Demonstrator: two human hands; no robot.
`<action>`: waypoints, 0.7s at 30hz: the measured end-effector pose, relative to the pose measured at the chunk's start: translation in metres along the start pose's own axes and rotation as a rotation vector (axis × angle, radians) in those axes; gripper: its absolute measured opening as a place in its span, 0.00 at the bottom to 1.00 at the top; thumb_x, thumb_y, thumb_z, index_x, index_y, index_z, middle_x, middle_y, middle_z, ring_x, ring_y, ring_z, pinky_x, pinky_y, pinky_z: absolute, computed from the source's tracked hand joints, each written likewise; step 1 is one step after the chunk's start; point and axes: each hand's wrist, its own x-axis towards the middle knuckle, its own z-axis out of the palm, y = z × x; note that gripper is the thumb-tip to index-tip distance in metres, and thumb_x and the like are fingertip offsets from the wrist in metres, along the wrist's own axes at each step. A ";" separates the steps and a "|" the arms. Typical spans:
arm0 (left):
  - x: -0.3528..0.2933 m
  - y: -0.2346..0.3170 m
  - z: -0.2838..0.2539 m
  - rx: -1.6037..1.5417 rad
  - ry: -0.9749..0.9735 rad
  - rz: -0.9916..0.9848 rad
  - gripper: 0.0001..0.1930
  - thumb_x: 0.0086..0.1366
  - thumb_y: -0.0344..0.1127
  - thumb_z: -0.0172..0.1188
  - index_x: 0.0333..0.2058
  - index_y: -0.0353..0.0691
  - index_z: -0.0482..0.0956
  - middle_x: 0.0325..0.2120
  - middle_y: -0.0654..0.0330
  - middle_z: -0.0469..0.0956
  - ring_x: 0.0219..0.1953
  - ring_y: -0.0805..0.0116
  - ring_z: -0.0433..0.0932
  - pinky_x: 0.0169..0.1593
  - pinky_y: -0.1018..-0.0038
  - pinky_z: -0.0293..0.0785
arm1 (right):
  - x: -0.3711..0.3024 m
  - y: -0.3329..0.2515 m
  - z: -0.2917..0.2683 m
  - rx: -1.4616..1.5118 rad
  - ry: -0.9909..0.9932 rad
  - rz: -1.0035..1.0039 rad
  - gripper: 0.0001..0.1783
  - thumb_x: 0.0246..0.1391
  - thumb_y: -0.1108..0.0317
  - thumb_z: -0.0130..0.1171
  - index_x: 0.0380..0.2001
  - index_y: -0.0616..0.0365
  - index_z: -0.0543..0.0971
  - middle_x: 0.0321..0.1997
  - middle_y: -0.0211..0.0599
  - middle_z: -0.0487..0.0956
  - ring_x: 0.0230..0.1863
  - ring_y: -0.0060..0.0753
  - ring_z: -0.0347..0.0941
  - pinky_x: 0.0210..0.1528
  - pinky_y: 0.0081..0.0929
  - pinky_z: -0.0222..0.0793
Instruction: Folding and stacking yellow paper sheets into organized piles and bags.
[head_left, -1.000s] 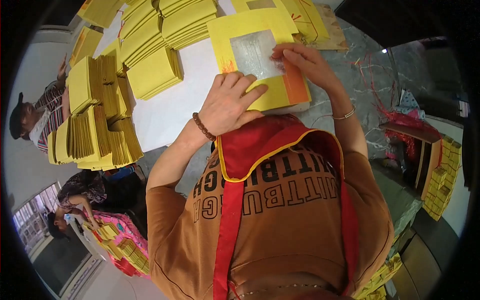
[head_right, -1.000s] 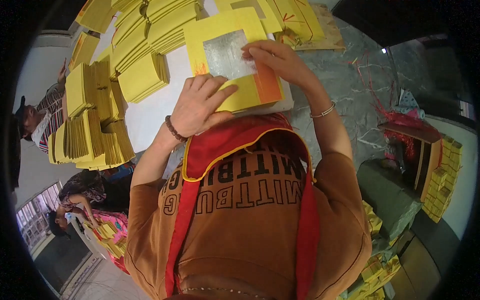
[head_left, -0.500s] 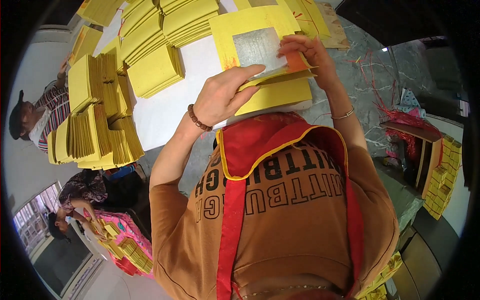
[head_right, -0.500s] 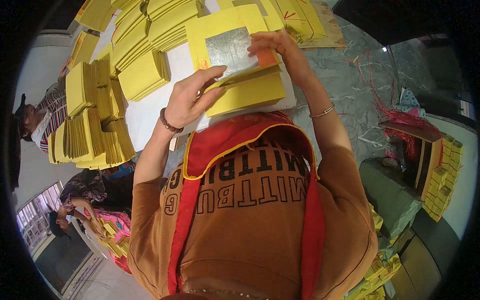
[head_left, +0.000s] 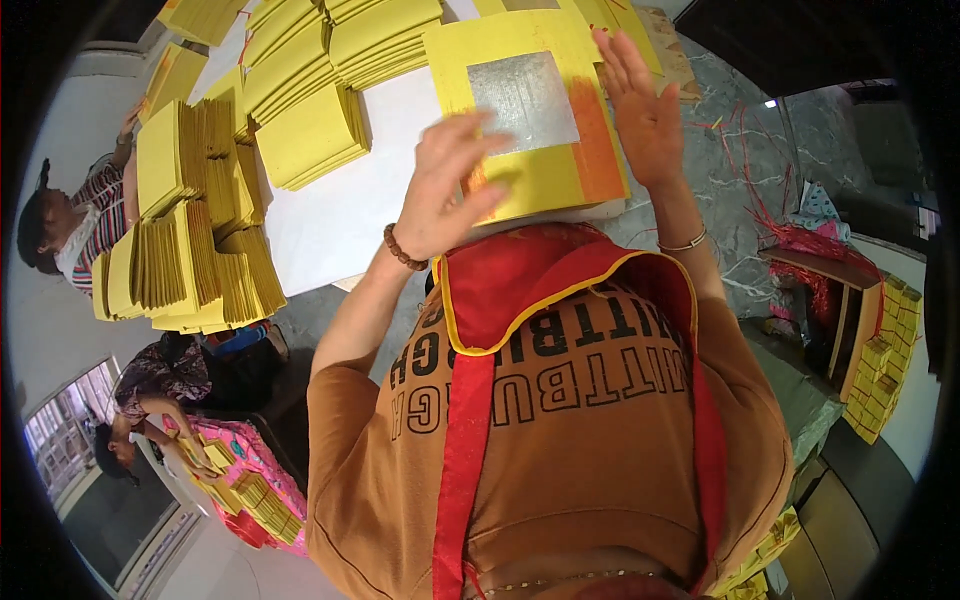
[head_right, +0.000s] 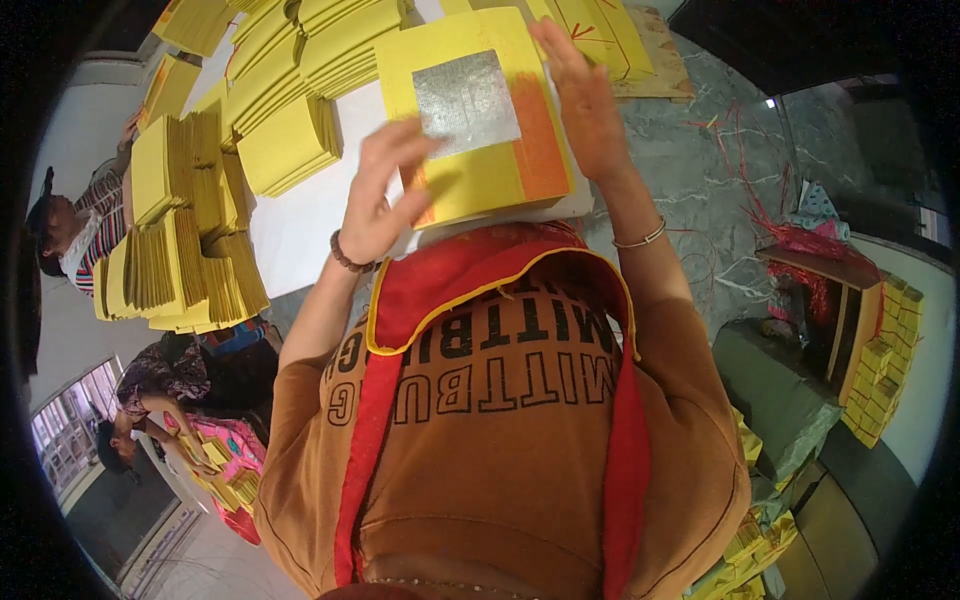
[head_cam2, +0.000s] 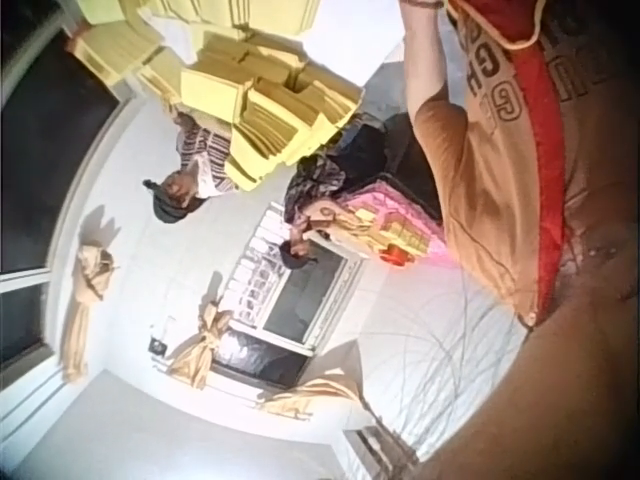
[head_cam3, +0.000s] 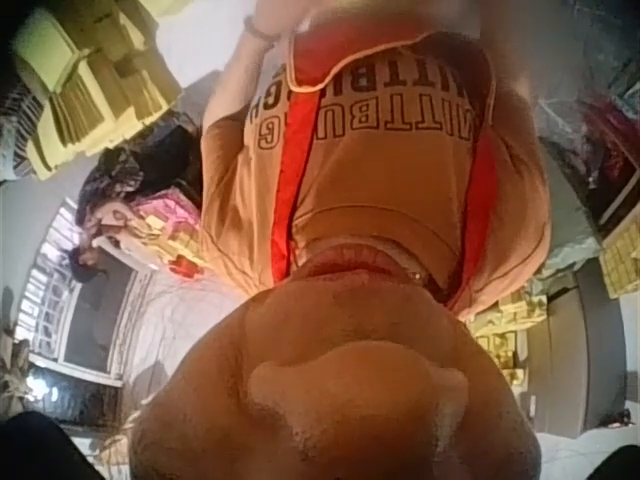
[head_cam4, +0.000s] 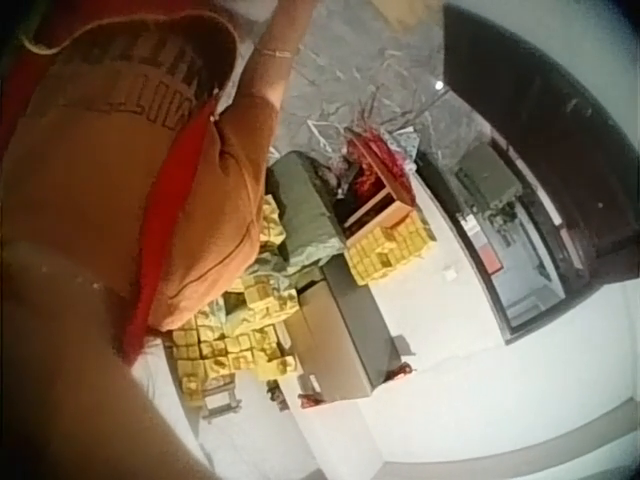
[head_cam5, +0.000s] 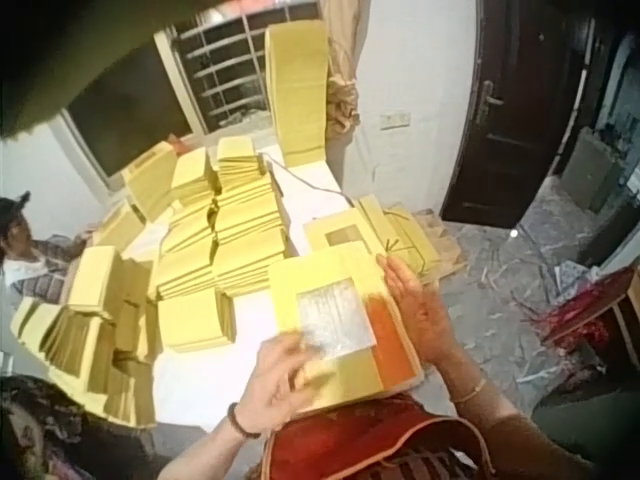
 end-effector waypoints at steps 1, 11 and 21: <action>-0.005 -0.004 0.006 -0.073 0.077 -0.176 0.28 0.61 0.49 0.51 0.56 0.39 0.62 0.59 0.48 0.53 0.61 0.53 0.51 0.62 0.62 0.47 | -0.001 0.001 -0.001 -0.008 0.032 -0.014 0.44 0.56 0.35 0.24 0.64 0.60 0.43 0.68 0.48 0.43 0.69 0.38 0.36 0.67 0.34 0.29; -0.007 -0.008 0.020 -0.112 0.262 -0.334 0.26 0.61 0.48 0.51 0.54 0.39 0.64 0.57 0.49 0.57 0.60 0.56 0.54 0.61 0.63 0.49 | -0.012 0.016 0.003 0.118 0.039 0.063 0.39 0.60 0.41 0.23 0.64 0.61 0.42 0.69 0.44 0.41 0.70 0.34 0.34 0.67 0.29 0.29; 0.000 0.028 0.008 0.328 -0.197 0.108 0.19 0.51 0.42 0.62 0.41 0.42 0.75 0.41 0.59 0.71 0.43 0.61 0.67 0.45 0.68 0.60 | -0.031 0.012 -0.021 -0.504 -0.176 0.022 0.32 0.62 0.49 0.25 0.44 0.63 0.73 0.45 0.43 0.76 0.51 0.35 0.69 0.58 0.31 0.55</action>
